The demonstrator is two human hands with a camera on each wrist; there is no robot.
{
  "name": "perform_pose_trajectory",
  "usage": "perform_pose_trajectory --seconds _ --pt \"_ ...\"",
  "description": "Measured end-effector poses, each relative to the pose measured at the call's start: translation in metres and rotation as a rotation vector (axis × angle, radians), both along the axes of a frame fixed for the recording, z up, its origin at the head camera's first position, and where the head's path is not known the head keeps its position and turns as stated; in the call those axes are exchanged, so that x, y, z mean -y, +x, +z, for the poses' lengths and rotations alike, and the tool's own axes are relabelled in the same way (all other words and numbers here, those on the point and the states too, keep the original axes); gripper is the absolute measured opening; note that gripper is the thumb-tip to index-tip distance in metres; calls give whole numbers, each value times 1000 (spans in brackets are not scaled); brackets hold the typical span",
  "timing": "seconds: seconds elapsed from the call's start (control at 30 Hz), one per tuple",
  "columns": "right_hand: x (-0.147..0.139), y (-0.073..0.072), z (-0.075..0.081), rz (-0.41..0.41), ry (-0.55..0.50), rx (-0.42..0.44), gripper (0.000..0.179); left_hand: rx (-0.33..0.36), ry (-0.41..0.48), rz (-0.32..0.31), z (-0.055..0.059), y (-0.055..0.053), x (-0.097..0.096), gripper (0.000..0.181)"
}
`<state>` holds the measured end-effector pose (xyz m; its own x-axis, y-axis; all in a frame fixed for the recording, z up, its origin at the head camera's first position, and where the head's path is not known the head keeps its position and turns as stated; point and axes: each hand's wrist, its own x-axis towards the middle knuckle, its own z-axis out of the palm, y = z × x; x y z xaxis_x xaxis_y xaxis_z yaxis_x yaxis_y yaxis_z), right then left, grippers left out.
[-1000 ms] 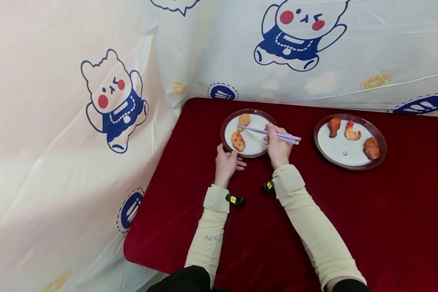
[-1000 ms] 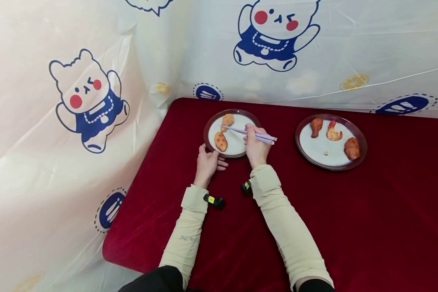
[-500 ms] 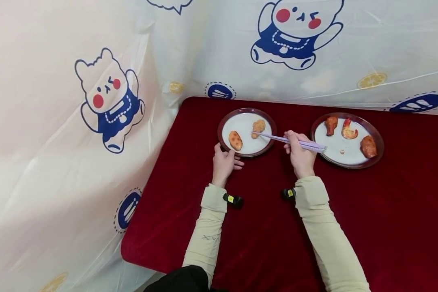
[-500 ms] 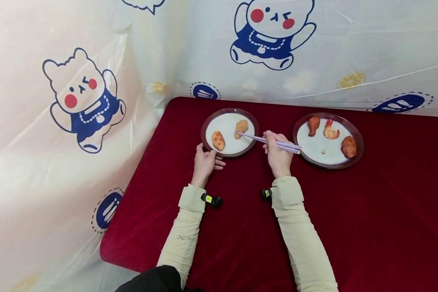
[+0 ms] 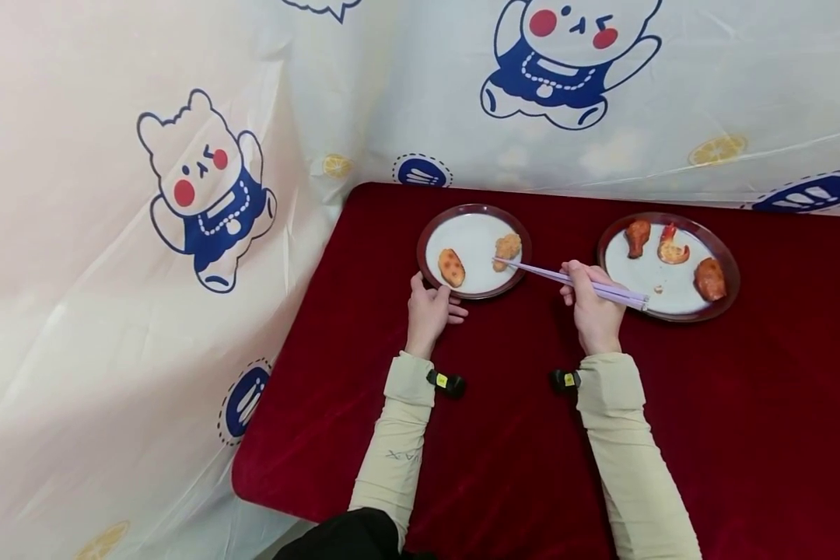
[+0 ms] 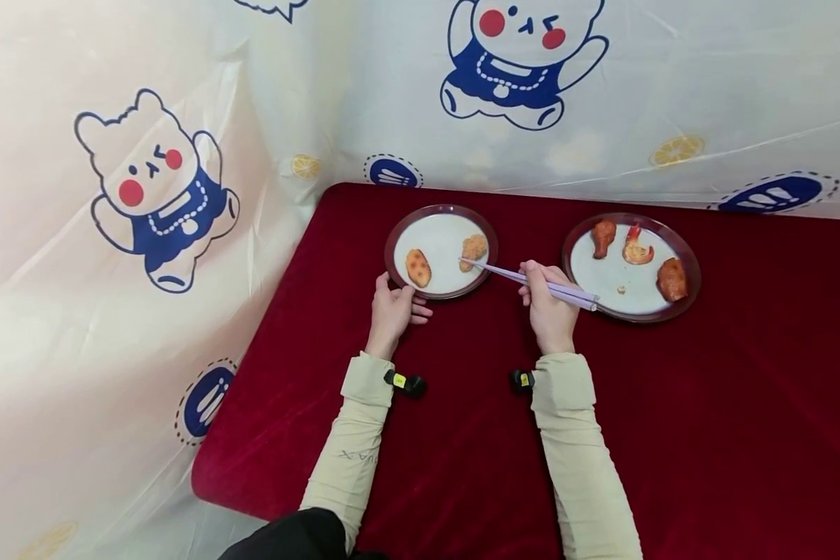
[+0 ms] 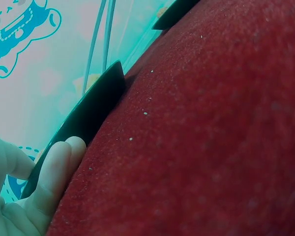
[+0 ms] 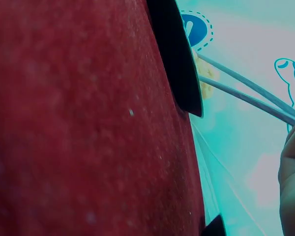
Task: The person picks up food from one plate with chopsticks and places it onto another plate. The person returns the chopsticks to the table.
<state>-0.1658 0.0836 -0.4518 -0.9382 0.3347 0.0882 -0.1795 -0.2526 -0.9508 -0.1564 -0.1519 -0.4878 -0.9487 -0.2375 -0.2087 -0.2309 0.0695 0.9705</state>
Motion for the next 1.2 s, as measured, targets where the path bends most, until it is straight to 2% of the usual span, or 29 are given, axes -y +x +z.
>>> perform_pose_trajectory --seconds 0.2,0.4,0.53,0.83,1.2 --pt "-7 3 1 31 109 -59 24 7 5 1 2 -1 -2 67" --pt "-8 11 17 57 160 -109 25 11 0 7 2 -2 -1 67" --pt "-10 13 19 54 139 -115 23 9 -2 8 1 -2 -1 66" --pt "-18 7 2 21 66 -149 26 9 11 -5 1 -1 -1 63" --pt "-20 8 5 39 -21 -176 20 8 -4 -3 -1 -3 -2 67"
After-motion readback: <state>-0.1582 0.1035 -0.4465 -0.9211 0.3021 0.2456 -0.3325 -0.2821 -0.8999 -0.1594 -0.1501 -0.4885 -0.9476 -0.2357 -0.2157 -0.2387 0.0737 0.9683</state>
